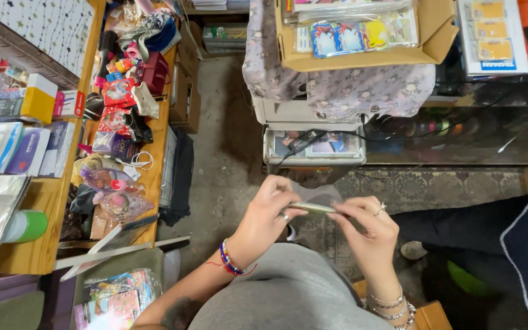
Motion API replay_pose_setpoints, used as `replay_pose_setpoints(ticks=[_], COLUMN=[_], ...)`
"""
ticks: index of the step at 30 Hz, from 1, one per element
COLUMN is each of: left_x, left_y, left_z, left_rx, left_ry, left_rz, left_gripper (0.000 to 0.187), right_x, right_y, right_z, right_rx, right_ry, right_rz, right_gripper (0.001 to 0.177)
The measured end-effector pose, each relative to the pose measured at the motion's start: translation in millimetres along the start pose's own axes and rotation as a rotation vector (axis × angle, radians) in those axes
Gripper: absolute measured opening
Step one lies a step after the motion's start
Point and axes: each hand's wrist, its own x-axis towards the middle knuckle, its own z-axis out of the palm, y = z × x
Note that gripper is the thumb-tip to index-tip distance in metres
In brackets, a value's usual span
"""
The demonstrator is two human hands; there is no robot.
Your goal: Sorting and organizing various sticker sheets and labels into a cardboard box
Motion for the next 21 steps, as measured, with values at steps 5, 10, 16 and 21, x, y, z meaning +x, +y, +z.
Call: replay_pose_setpoints(ticks=[5,10,16,21], left_x=[-5.1,-17.1,4.0,63.2], left_y=[-1.1,-33.4,-69.6,-80.3], left_z=[-2.1,2.6,-8.3,-26.9], left_rx=[0.238,0.265,0.285,0.154], left_ry=[-0.036,-0.13,-0.001,0.198], left_rz=[0.126,0.054,-0.071,-0.301], left_gripper=[0.009,0.015,0.023,0.026], right_x=[-0.1,-12.8,-8.0,27.1], right_y=[5.8,28.7,79.9,88.1], right_z=[-6.5,6.1,30.4,36.4], right_rx=[-0.035,0.383,0.711,0.747], right_ry=[-0.048,-0.191,-0.45,-0.577], right_rz=[0.023,0.266,0.519,0.629], right_gripper=[0.006,0.01,0.068,0.038])
